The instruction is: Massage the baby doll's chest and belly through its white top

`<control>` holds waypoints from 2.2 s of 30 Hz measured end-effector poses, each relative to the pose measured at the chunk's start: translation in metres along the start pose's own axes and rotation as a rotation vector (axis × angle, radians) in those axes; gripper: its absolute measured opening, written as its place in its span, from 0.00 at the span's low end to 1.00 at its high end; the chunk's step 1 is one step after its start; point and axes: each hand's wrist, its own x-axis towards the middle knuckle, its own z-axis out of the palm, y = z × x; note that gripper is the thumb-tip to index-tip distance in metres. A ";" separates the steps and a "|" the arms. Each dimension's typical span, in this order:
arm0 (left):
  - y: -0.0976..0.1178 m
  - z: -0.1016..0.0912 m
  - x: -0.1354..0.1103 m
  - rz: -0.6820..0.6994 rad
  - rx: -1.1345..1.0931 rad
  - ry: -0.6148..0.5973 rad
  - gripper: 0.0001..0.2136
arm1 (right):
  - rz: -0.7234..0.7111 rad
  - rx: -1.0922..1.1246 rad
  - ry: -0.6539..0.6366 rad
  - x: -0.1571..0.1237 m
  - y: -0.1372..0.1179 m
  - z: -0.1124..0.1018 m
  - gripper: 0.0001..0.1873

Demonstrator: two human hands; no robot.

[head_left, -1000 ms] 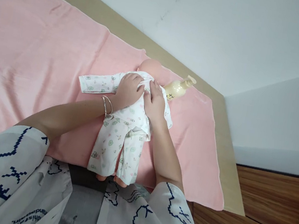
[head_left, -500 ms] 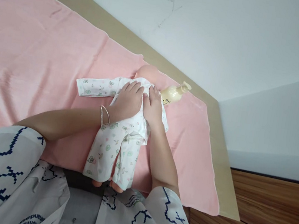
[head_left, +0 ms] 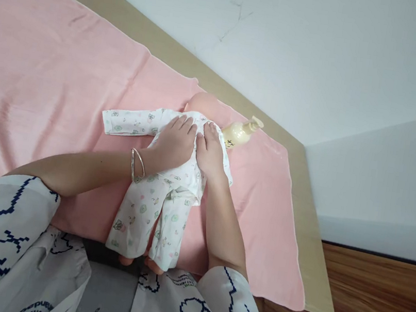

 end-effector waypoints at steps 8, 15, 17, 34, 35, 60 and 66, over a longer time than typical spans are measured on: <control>-0.017 -0.003 0.019 -0.047 -0.062 -0.109 0.21 | -0.005 -0.214 0.083 -0.032 -0.038 0.001 0.30; 0.004 -0.002 -0.001 -0.066 0.000 -0.051 0.22 | -0.064 -0.019 -0.013 -0.007 -0.005 0.002 0.32; 0.013 -0.007 -0.006 -0.067 0.029 -0.088 0.22 | -0.078 -0.008 -0.031 -0.003 0.000 0.002 0.32; -0.007 0.002 0.012 -0.148 -0.030 -0.107 0.25 | -0.015 -0.036 0.012 -0.005 -0.002 0.006 0.34; -0.003 -0.003 0.011 -0.141 -0.021 -0.129 0.24 | -0.018 -0.035 0.018 -0.004 0.000 0.007 0.34; 0.005 -0.018 0.004 -0.035 0.062 -0.163 0.22 | -0.050 -0.066 0.025 -0.011 -0.008 0.004 0.32; -0.019 -0.007 0.017 -0.078 -0.047 -0.138 0.24 | -0.059 -0.160 0.122 -0.031 -0.034 0.008 0.29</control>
